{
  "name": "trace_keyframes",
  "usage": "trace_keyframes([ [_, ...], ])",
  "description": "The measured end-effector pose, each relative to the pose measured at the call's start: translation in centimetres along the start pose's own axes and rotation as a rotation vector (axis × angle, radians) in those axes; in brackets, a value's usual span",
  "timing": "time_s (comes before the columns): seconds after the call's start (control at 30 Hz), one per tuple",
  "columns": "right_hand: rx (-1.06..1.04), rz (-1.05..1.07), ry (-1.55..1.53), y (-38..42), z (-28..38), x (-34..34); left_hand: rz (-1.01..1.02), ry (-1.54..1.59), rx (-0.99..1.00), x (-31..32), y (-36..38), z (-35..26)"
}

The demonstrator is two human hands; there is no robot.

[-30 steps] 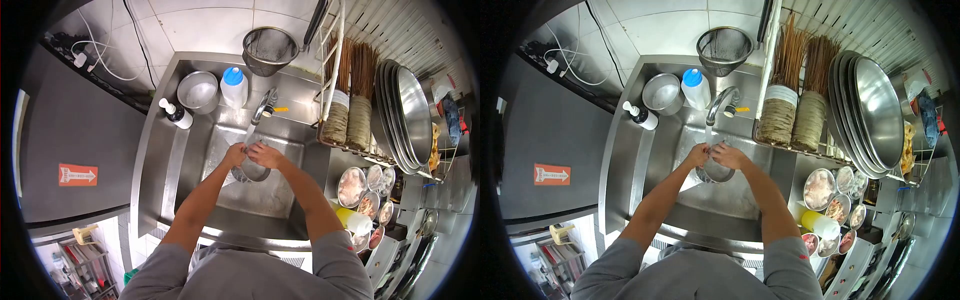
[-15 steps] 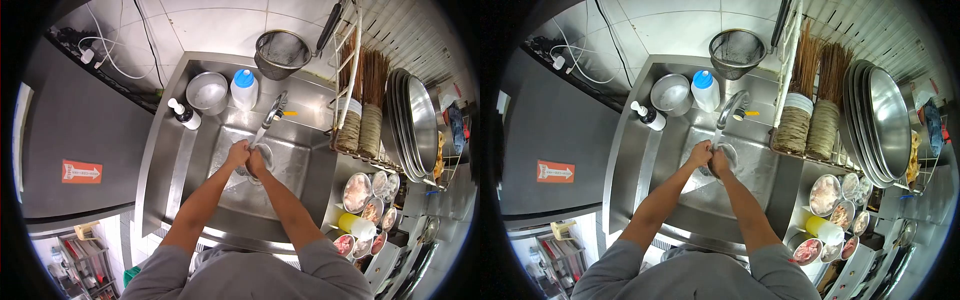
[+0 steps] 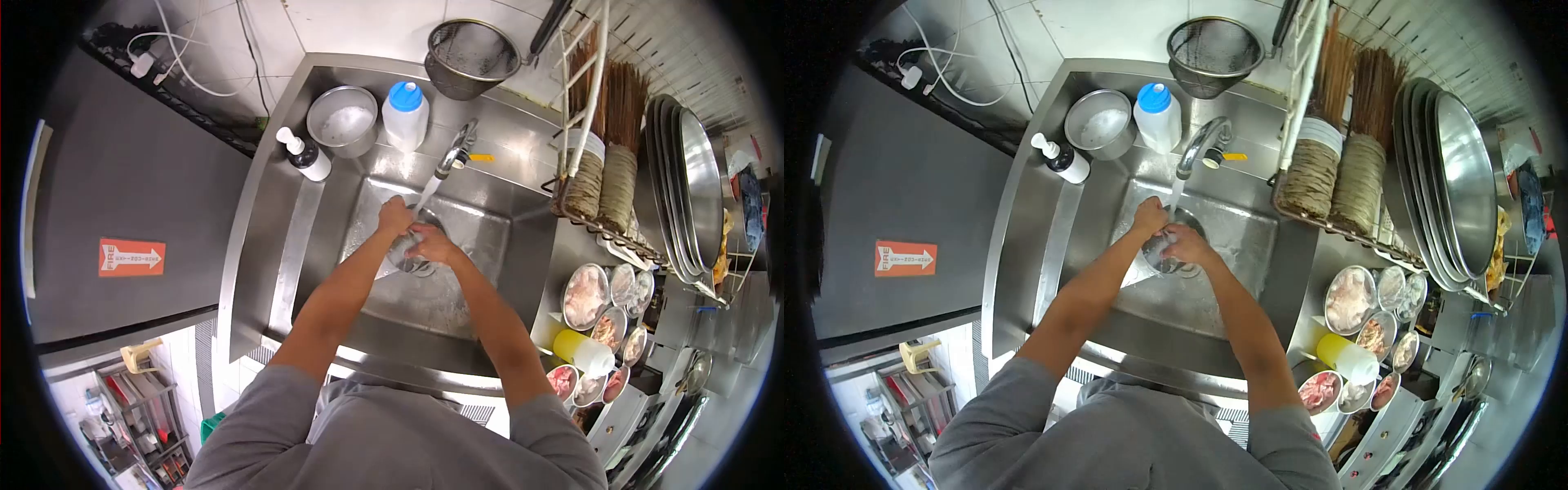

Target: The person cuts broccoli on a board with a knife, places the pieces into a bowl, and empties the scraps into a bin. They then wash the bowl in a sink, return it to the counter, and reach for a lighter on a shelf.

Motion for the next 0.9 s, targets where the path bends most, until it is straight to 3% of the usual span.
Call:
trace_keyframes([
  [0.03, 0.035, 0.082, 0.177, 0.0, -0.5, -0.3, -0.125, -0.094, 0.187, -0.5, -0.5, -1.0],
  [0.07, 0.1, 0.024, 0.013, -0.9, -3.4, -1.3, -0.255, -0.183, 0.371, -0.9, -0.6, -2.1],
  [0.1, 0.107, 0.025, 0.011, 0.1, -3.5, -2.0, -0.25, -0.18, 0.368, -2.2, 0.0, -3.1],
  [0.17, 0.229, -0.166, 0.026, 3.0, -1.6, -5.5, 0.545, -0.33, 0.507, -1.1, 2.3, -7.2],
  [0.2, 0.271, -0.159, -0.019, 3.9, -0.7, -6.2, 0.507, -0.405, 0.717, -0.6, 1.5, -5.8],
  [0.23, 0.264, -0.164, -0.017, 2.8, -1.9, -6.9, 0.5, -0.409, 0.723, -1.4, 1.1, -5.8],
  [0.3, -0.091, -0.229, -0.045, 0.0, -2.1, -8.3, 0.741, -0.205, 0.483, -1.2, 1.0, -4.0],
  [0.33, -0.177, -0.293, -0.023, 1.1, 0.1, -9.0, 0.738, -0.209, 0.482, -0.8, 0.8, -3.0],
  [0.37, -0.183, -0.297, -0.025, 2.1, 1.6, -8.3, 0.595, -0.021, 0.409, -0.9, 0.2, -2.2],
  [0.4, -0.254, -0.473, 0.078, 3.8, 3.2, -7.9, 0.449, 0.164, 0.34, -1.2, -0.6, -1.2],
  [0.47, -0.492, -0.736, 0.389, 6.3, 5.5, -4.6, 0.373, 0.246, 0.365, -0.4, -0.3, -0.7],
  [0.5, -0.494, -0.739, 0.392, 5.9, 5.0, -3.6, 0.301, 0.331, 0.381, -0.5, -0.3, -0.7],
  [0.57, -0.493, -0.873, 0.281, 5.2, 2.6, -3.8, 0.308, 0.16, 0.342, -1.4, 0.6, -0.9],
  [0.6, -0.37, -0.756, 0.06, 3.3, -0.2, -4.8, 0.26, 0.256, 0.27, -1.8, 1.1, 0.2],
  [0.63, -0.367, -0.762, 0.053, 3.1, -1.9, -4.8, 0.217, 0.346, 0.198, -1.8, 1.8, 1.3],
  [0.67, -0.118, -0.56, -0.559, 1.5, -6.5, -4.7, 0.224, 0.338, 0.21, -1.1, 2.4, 1.7],
  [0.7, 0.135, -0.301, -1.141, 0.3, -9.9, -2.2, 0.083, 0.698, 0.12, -0.8, 2.8, 3.3],
  [0.73, 0.024, -0.4, -1.354, 0.3, -11.0, -1.1, -0.068, 1.061, 0.021, -0.3, 3.8, 4.9],
  [0.8, -0.131, -0.622, -1.604, 1.1, -11.8, 2.0, -0.06, 1.425, 0.096, 2.9, 6.6, 3.0],
  [0.83, -0.166, -0.757, -1.653, 1.8, -11.8, 3.3, -0.157, 1.351, 0.019, 5.0, 7.0, 4.7],
  [0.9, -0.176, -0.863, -1.589, 2.4, -10.5, 5.9, -0.101, 1.108, 0.077, 9.5, 6.1, 6.9],
])
Point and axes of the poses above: each hand's wrist, its own y-axis away from the middle knuckle, its own x-axis out of the palm, z = x × y, the point moved 8 cm from there along -y, towards the middle knuckle, and after that the axes turned 10 degrees about x, right-handed, at the moved point
